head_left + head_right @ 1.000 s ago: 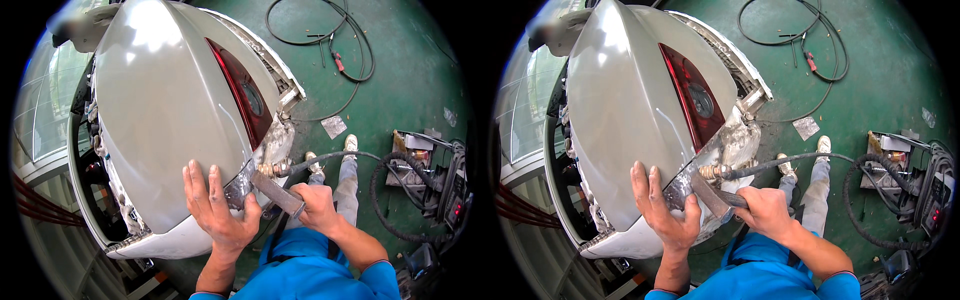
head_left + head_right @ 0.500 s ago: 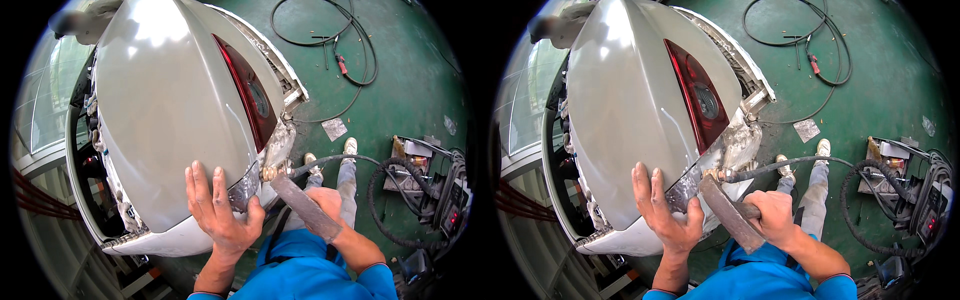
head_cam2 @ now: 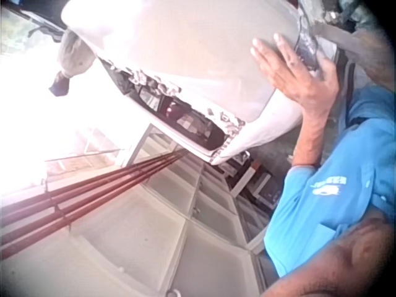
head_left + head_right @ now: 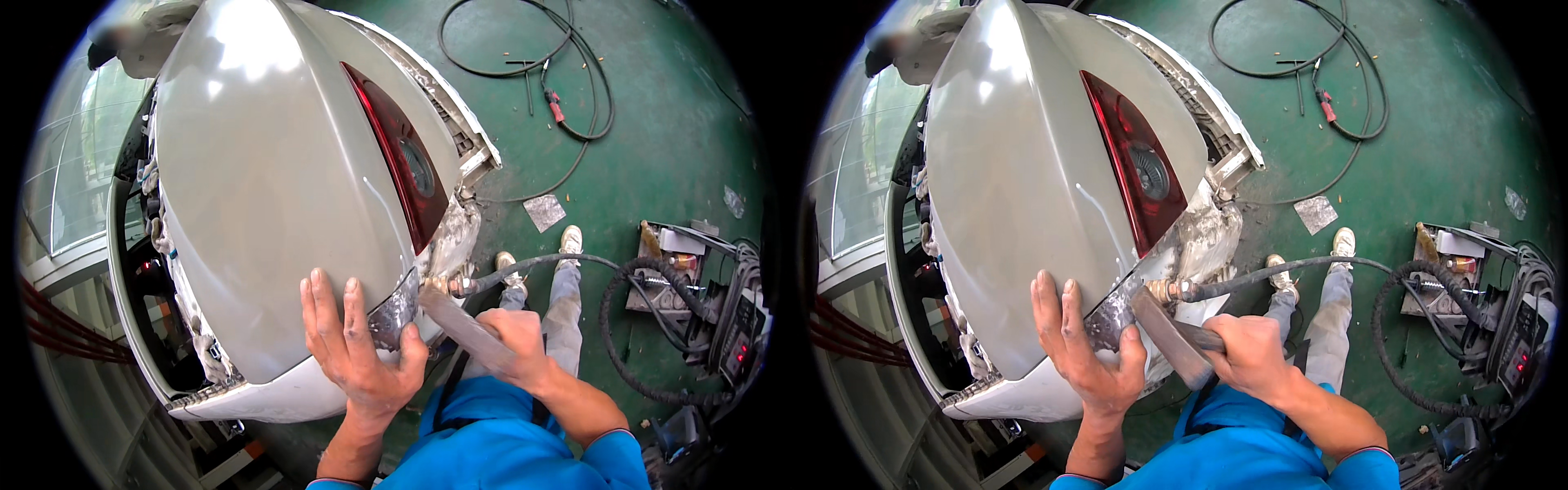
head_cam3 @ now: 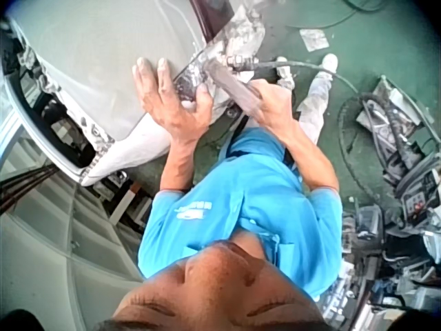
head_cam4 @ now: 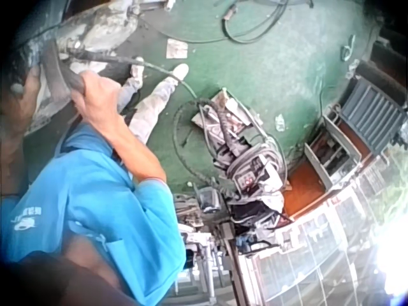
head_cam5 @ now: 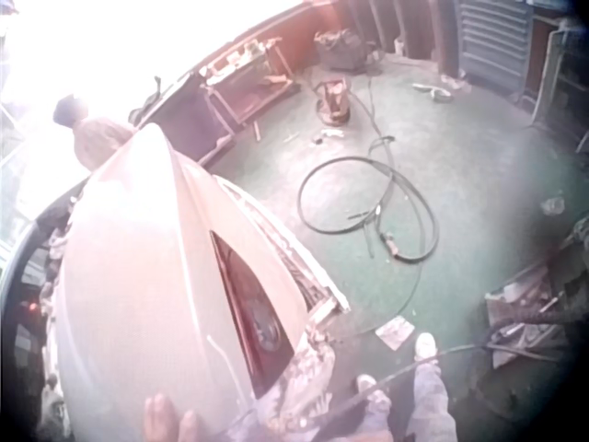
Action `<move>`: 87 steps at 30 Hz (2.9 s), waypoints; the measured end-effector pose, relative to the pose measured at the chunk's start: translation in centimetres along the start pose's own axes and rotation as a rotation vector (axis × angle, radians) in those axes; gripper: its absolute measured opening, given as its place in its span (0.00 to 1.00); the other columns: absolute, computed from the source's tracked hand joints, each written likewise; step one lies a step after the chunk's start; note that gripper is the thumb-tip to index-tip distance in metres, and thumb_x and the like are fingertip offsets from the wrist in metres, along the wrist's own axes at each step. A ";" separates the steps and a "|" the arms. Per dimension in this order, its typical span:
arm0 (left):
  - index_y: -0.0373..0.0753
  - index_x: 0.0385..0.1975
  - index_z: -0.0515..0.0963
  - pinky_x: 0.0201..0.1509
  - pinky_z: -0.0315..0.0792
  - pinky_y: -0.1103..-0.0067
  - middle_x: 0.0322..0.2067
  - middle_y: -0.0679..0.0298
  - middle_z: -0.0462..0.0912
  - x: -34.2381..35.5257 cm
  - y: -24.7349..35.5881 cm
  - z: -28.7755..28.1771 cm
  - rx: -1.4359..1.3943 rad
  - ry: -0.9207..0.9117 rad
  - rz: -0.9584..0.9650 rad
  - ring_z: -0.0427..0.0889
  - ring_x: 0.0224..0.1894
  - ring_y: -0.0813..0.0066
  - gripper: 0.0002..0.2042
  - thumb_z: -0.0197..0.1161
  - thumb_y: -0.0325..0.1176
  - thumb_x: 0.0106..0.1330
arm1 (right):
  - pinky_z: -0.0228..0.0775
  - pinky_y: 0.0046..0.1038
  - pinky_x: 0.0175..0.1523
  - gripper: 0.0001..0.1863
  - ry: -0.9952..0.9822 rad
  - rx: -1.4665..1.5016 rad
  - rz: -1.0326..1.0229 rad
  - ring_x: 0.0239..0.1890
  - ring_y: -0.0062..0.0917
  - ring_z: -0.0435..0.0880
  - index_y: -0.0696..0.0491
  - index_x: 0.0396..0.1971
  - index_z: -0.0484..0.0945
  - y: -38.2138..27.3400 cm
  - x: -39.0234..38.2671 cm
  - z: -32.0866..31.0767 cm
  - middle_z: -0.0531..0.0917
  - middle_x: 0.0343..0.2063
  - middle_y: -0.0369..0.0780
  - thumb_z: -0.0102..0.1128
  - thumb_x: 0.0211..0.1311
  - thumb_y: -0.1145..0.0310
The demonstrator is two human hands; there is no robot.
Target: The person uses a hammer and a wooden block to repeatedly tap and shape the rear quarter panel and trunk lid of a white car. They frequently pause to feel the surface with their hand, checking for smoothness and alignment while working in a workshop environment.
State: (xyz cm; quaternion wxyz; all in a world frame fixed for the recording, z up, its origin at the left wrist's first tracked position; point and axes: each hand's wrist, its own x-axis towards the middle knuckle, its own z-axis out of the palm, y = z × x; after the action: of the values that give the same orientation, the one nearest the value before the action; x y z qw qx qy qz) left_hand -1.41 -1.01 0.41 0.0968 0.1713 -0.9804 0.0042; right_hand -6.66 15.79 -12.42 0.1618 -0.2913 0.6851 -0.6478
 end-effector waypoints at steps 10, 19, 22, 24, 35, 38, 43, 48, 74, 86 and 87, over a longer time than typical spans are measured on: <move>0.28 0.67 0.67 0.74 0.55 0.49 0.70 0.34 0.61 0.0 0.0 -0.1 -0.004 -0.002 -0.006 0.60 0.73 0.33 0.36 0.63 0.37 0.56 | 0.67 0.37 0.25 0.14 0.029 0.067 0.021 0.20 0.39 0.80 0.53 0.33 0.77 -0.2 0.3 -0.7 0.79 0.19 0.42 0.73 0.47 0.75; 0.28 0.67 0.67 0.74 0.54 0.49 0.70 0.34 0.62 0.0 0.1 -0.1 0.003 -0.009 -0.008 0.60 0.72 0.33 0.35 0.63 0.39 0.58 | 0.67 0.37 0.24 0.18 0.063 0.054 -0.052 0.20 0.39 0.79 0.52 0.32 0.77 -0.1 0.5 -0.8 0.79 0.19 0.41 0.75 0.40 0.75; 0.28 0.67 0.67 0.74 0.54 0.50 0.70 0.34 0.62 0.1 0.1 -0.1 0.004 -0.007 -0.005 0.60 0.72 0.33 0.35 0.63 0.40 0.60 | 0.67 0.35 0.24 0.15 -0.035 -0.045 -0.009 0.18 0.38 0.78 0.53 0.31 0.78 0.5 0.6 -0.1 0.79 0.20 0.40 0.73 0.41 0.77; 0.28 0.67 0.68 0.74 0.54 0.50 0.70 0.34 0.62 0.0 0.1 -0.1 0.007 -0.007 -0.005 0.60 0.73 0.33 0.35 0.63 0.40 0.60 | 0.67 0.35 0.25 0.14 -0.022 -0.005 0.022 0.20 0.38 0.77 0.53 0.31 0.79 0.8 0.4 0.0 0.78 0.20 0.40 0.71 0.42 0.78; 0.28 0.66 0.68 0.74 0.55 0.50 0.69 0.33 0.62 0.0 0.0 -0.1 0.009 -0.016 -0.009 0.60 0.73 0.33 0.35 0.63 0.39 0.59 | 0.66 0.36 0.26 0.18 0.023 0.076 -0.055 0.20 0.39 0.77 0.53 0.32 0.78 0.6 1.0 -0.8 0.77 0.20 0.41 0.74 0.36 0.74; 0.28 0.66 0.68 0.74 0.55 0.50 0.69 0.33 0.62 -0.1 0.0 -0.1 0.001 -0.005 -0.010 0.60 0.72 0.33 0.35 0.63 0.39 0.59 | 0.66 0.36 0.26 0.18 0.010 0.047 -0.064 0.20 0.39 0.77 0.53 0.32 0.78 0.9 1.0 -0.7 0.77 0.21 0.41 0.74 0.37 0.74; 0.28 0.67 0.67 0.73 0.55 0.50 0.69 0.33 0.62 0.1 0.1 -0.1 0.013 -0.015 -0.007 0.61 0.72 0.33 0.35 0.63 0.39 0.59 | 0.67 0.36 0.26 0.17 -0.012 0.073 -0.021 0.21 0.38 0.78 0.52 0.32 0.78 0.2 1.0 -0.7 0.78 0.20 0.40 0.71 0.38 0.78; 0.28 0.67 0.67 0.73 0.55 0.50 0.70 0.33 0.62 0.0 0.0 -0.1 0.018 -0.013 -0.006 0.61 0.72 0.33 0.35 0.63 0.40 0.59 | 0.66 0.33 0.25 0.15 0.003 0.059 -0.016 0.19 0.36 0.77 0.53 0.31 0.79 0.9 0.8 0.1 0.79 0.21 0.39 0.69 0.39 0.79; 0.28 0.64 0.71 0.69 0.60 0.49 0.67 0.32 0.66 0.1 0.0 0.0 0.022 0.029 -0.003 0.64 0.69 0.29 0.34 0.64 0.41 0.58 | 0.72 0.32 0.27 0.15 -0.013 0.073 0.072 0.21 0.35 0.82 0.57 0.35 0.79 0.6 0.4 0.5 0.81 0.22 0.43 0.74 0.46 0.76; 0.28 0.62 0.72 0.69 0.60 0.50 0.67 0.34 0.67 0.0 0.0 0.0 -0.030 0.057 0.009 0.65 0.69 0.31 0.33 0.63 0.39 0.56 | 0.72 0.30 0.28 0.08 -0.017 0.088 0.115 0.22 0.32 0.83 0.56 0.32 0.82 -1.2 0.1 0.0 0.82 0.23 0.42 0.74 0.56 0.76; 0.27 0.62 0.72 0.69 0.60 0.50 0.67 0.34 0.67 -0.1 0.0 -0.1 -0.031 0.055 0.007 0.65 0.69 0.31 0.33 0.63 0.38 0.56 | 0.72 0.30 0.28 0.08 -0.051 0.091 0.148 0.22 0.32 0.83 0.56 0.32 0.82 -1.0 0.3 0.7 0.82 0.23 0.42 0.74 0.57 0.76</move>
State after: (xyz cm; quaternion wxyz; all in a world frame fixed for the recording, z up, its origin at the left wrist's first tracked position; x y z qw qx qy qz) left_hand -1.32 -0.94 0.46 0.1264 0.1661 -0.9780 -0.0057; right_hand -6.32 15.07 -11.42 0.2396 -0.2489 0.6702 -0.6569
